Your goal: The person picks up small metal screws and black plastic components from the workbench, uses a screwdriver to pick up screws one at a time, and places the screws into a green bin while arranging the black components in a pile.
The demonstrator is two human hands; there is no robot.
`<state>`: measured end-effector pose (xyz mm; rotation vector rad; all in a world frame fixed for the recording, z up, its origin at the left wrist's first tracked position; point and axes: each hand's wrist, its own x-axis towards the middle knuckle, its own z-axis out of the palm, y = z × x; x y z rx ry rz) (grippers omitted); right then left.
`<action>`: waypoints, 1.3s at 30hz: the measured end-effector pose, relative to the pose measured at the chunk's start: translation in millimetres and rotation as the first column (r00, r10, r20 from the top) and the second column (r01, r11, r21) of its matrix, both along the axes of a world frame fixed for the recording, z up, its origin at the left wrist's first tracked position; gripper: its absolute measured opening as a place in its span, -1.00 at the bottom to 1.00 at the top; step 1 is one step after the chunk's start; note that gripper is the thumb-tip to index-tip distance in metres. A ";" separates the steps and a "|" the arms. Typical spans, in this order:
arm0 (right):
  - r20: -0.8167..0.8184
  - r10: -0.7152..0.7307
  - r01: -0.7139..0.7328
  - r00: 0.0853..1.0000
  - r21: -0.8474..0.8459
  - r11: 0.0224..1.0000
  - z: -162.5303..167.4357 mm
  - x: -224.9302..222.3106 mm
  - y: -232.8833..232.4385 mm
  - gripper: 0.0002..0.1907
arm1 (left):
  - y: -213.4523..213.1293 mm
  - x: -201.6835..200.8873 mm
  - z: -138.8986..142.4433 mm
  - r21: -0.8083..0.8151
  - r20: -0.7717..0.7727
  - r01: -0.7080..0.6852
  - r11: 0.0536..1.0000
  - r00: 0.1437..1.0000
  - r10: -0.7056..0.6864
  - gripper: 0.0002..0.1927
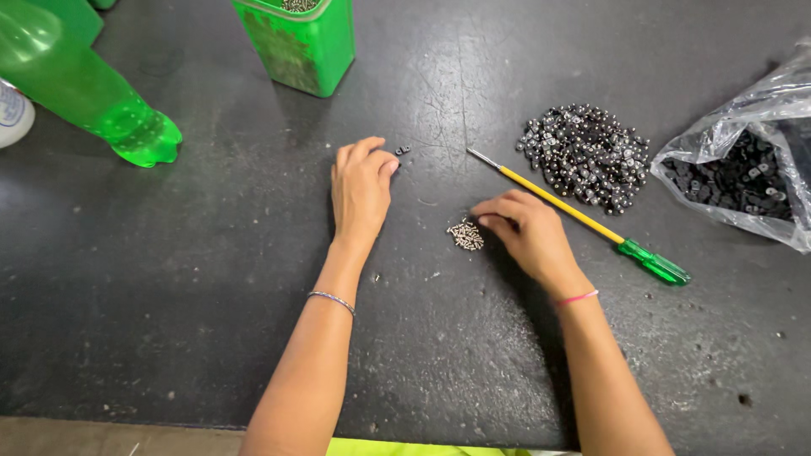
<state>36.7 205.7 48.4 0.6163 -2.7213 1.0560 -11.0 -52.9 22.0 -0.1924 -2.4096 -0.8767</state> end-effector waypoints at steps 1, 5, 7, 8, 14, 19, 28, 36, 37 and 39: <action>-0.014 0.029 -0.029 0.999 0.002 1.000 0.2 0.4 -1.0 -0.82 | 0.6 1.2 2.5 0.014 -0.035 0.005 1.000 0.999 -0.004 -0.94; -0.029 0.051 -0.051 0.998 0.021 0.998 0.3 -0.2 -3.0 -0.81 | 13.8 7.1 8.0 0.173 -0.050 0.093 0.980 0.995 -0.085 -0.95; -0.012 0.043 -0.043 0.999 0.026 0.999 0.0 -0.2 -4.0 -0.82 | 28.0 9.3 6.1 0.267 -0.050 0.191 0.945 0.982 -0.184 -0.96; -0.029 0.034 -0.033 0.999 0.038 0.999 -0.1 -0.2 -4.7 -0.82 | 34.6 10.3 4.4 0.313 -0.054 0.238 0.920 0.971 -0.233 -0.96; 0.001 -0.055 0.055 0.998 0.069 0.996 -1.8 2.8 -11.6 -0.88 | 55.5 16.1 -9.5 0.543 0.214 0.229 0.807 0.892 -0.397 -0.81; -0.048 -0.074 0.078 0.996 0.088 0.993 -4.8 1.6 -15.5 -0.90 | 55.6 14.2 -9.8 0.602 0.307 0.157 0.783 0.860 -0.408 -0.81; 0.029 -0.222 0.224 0.975 -0.186 0.957 -8.6 1.1 -16.2 -0.83 | 66.1 26.2 0.0 0.617 0.285 0.189 0.764 0.851 -0.441 -0.84; 0.047 -0.237 0.241 0.970 -0.200 0.950 -8.3 1.0 -17.8 -0.83 | 66.2 31.5 11.3 0.619 0.293 0.206 0.758 0.835 -0.465 -0.87; 0.046 -0.236 0.240 0.971 -0.203 0.949 -8.1 0.8 -17.8 -0.83 | 66.0 31.9 12.2 0.619 0.287 0.212 0.756 0.835 -0.470 -0.88; 0.060 -0.238 0.245 0.969 -0.212 0.946 -7.9 0.6 -17.8 -0.84 | 66.1 32.8 13.6 0.619 0.282 0.219 0.754 0.835 -0.473 -0.88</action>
